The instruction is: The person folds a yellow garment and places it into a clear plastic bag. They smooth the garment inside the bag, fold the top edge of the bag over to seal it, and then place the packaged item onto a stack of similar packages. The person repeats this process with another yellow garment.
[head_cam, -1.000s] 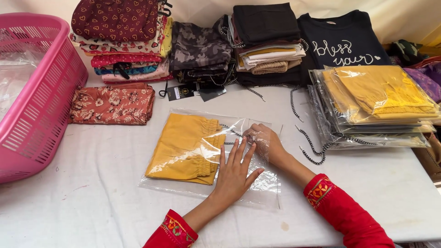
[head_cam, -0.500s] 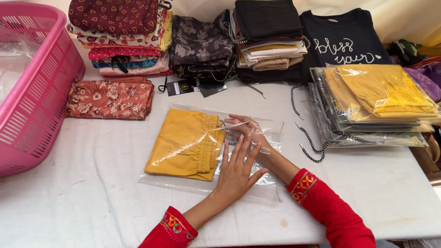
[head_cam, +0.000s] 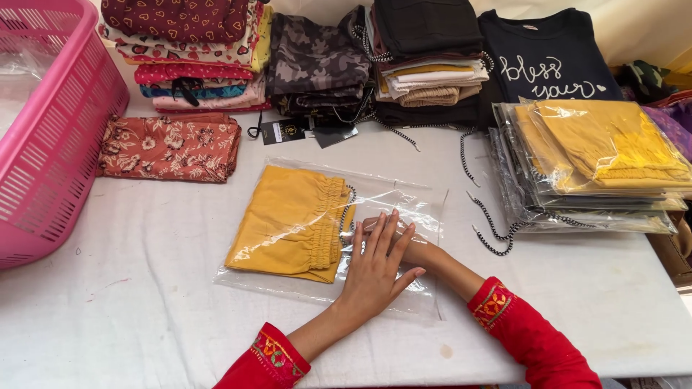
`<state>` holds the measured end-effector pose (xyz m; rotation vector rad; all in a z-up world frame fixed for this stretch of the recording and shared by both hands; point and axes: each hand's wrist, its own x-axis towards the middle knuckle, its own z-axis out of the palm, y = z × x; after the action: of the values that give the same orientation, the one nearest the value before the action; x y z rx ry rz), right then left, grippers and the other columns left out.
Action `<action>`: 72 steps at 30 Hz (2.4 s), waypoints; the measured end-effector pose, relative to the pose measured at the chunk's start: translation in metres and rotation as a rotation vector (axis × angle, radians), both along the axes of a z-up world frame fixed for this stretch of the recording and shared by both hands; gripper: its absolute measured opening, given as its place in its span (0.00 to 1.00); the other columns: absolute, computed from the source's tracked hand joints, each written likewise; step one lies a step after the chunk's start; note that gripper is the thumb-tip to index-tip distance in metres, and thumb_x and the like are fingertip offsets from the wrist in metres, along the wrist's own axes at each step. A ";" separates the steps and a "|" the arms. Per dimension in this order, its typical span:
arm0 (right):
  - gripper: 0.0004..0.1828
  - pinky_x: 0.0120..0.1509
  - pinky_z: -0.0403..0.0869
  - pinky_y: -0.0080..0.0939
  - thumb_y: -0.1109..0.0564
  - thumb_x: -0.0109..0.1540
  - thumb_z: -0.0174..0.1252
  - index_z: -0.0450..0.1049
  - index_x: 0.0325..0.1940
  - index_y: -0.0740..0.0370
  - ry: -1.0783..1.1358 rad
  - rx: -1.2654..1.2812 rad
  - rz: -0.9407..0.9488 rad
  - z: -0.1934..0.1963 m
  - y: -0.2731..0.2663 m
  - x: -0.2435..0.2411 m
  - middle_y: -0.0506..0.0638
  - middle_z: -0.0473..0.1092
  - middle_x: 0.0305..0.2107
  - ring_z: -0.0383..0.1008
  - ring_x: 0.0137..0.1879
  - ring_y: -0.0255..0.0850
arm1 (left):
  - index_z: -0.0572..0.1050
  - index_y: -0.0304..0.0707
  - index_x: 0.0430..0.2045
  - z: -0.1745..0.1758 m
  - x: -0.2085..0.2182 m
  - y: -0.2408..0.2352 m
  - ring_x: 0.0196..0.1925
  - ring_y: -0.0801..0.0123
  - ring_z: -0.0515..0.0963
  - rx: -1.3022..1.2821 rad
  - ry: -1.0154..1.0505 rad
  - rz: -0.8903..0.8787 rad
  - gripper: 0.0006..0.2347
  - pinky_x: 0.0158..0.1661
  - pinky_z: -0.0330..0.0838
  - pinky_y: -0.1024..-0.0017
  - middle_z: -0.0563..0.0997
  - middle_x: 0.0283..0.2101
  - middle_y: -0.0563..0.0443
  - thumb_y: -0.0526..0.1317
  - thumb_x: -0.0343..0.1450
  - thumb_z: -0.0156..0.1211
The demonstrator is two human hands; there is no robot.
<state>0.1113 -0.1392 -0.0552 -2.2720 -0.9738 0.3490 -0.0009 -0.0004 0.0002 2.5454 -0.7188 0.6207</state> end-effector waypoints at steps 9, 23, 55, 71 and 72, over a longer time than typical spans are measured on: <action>0.29 0.71 0.65 0.57 0.44 0.65 0.55 0.69 0.69 0.55 0.074 -0.111 0.177 0.033 -0.008 -0.039 0.61 0.60 0.66 0.62 0.70 0.56 | 0.54 0.41 0.73 0.006 -0.001 0.001 0.79 0.45 0.50 -0.013 -0.006 0.006 0.34 0.71 0.38 0.36 0.52 0.76 0.33 0.60 0.75 0.51; 0.11 0.60 0.77 0.43 0.59 0.63 0.59 0.81 0.48 0.54 -0.191 0.001 0.010 0.180 -0.083 -0.040 0.47 0.78 0.48 0.79 0.55 0.41 | 0.61 0.48 0.71 -0.008 0.000 -0.004 0.78 0.48 0.52 0.037 0.064 -0.005 0.26 0.70 0.44 0.41 0.54 0.77 0.44 0.56 0.78 0.42; 0.39 0.77 0.33 0.68 0.30 0.68 0.34 0.45 0.80 0.46 -0.318 -0.360 -0.428 0.016 -0.051 -0.057 0.57 0.40 0.76 0.32 0.81 0.57 | 0.44 0.69 0.73 -0.008 -0.015 0.158 0.77 0.42 0.23 0.307 0.539 0.316 0.37 0.66 0.22 0.32 0.29 0.78 0.44 0.70 0.68 0.44; 0.22 0.65 0.63 0.56 0.48 0.66 0.52 0.71 0.65 0.40 -0.220 -0.317 -0.411 0.079 -0.064 -0.050 0.49 0.62 0.66 0.61 0.67 0.48 | 0.65 0.49 0.65 0.000 -0.098 0.119 0.75 0.53 0.53 0.115 0.363 -0.106 0.29 0.70 0.44 0.48 0.58 0.73 0.45 0.49 0.68 0.64; 0.25 0.64 0.65 0.53 0.48 0.63 0.56 0.69 0.67 0.43 -0.200 -0.258 -0.419 0.080 -0.065 -0.047 0.49 0.65 0.61 0.64 0.64 0.47 | 0.71 0.53 0.58 -0.010 -0.103 0.119 0.72 0.63 0.65 0.103 0.498 -0.132 0.20 0.69 0.56 0.57 0.68 0.69 0.56 0.43 0.69 0.60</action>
<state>0.0645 -0.2045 0.0251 -2.7111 -0.5420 0.0681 -0.1040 0.1185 -0.0096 2.5608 -0.7386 -0.1011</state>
